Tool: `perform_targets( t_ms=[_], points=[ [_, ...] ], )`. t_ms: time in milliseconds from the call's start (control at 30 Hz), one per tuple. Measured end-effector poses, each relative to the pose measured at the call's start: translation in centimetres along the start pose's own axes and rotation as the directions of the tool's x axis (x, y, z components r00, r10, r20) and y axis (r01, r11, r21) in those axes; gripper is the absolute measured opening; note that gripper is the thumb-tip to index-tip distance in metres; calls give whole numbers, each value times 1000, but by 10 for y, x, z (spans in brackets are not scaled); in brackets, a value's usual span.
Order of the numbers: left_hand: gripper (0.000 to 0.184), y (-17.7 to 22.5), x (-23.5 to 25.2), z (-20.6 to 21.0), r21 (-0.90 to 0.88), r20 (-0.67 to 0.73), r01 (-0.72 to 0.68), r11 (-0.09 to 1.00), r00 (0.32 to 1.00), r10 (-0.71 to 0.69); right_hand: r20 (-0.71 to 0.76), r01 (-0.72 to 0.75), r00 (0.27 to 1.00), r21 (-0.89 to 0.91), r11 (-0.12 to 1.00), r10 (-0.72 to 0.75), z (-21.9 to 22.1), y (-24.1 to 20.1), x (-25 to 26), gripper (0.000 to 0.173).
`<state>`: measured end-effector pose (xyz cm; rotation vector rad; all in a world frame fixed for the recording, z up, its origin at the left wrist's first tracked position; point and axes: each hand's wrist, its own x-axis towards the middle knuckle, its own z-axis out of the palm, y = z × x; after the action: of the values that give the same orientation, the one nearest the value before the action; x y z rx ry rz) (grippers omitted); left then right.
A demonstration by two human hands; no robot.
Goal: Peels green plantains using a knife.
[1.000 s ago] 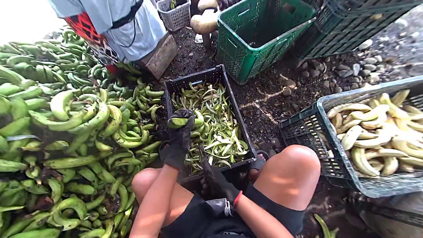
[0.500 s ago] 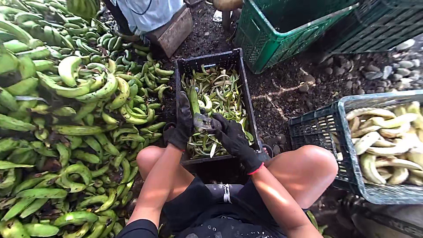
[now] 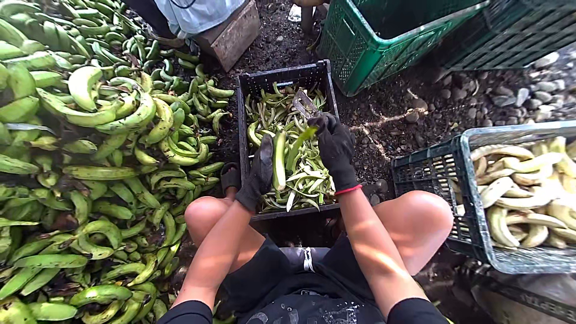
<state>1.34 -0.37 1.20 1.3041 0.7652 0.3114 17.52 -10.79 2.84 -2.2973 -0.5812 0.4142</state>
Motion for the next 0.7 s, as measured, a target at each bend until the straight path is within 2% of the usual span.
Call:
perform_targets(
  t_ms=[67,133,200,233,300,367,400,467,533,567,633,700],
  points=[
    [65,4,13,-5,-143,-46,-117,983,993,112,80,60,995,11,998,-60,-8,-1,-11,56],
    [60,11,20,-7,-273,-120,-245,930,968,220,156,155,976,9,988,-155,-5,4,-38,54],
    [59,13,28,-11,-314,-173,-357,880,933,317,236,228,947,-19,974,-217,3,14,-65,50],
    [65,14,30,-9,-358,-221,-339,870,936,274,271,245,936,-51,968,-223,9,18,-72,51],
    [71,16,31,-10,-375,-209,-292,880,951,227,295,272,927,-99,957,-232,18,24,-79,51],
    [60,13,29,-8,-290,-133,-328,899,944,301,251,257,942,-103,961,-225,21,27,-72,49],
    [56,11,25,-3,-270,-94,-302,914,953,287,217,225,956,-114,968,-197,21,24,-62,52],
    [57,15,12,15,-271,-54,-70,960,997,57,101,149,986,-134,980,-136,18,12,-28,56],
    [58,17,5,19,-233,34,61,971,998,-55,39,83,996,-114,990,-79,10,1,-3,62],
    [60,19,4,16,-248,52,69,966,997,-58,41,76,997,-98,992,-72,5,-5,2,65],
    [68,19,12,6,-361,13,-45,932,998,54,51,132,990,-55,990,-129,1,-9,-4,63],
    [67,20,21,-2,-428,-134,-204,881,978,162,98,191,977,1,982,-190,6,-3,-22,57]
  ],
)
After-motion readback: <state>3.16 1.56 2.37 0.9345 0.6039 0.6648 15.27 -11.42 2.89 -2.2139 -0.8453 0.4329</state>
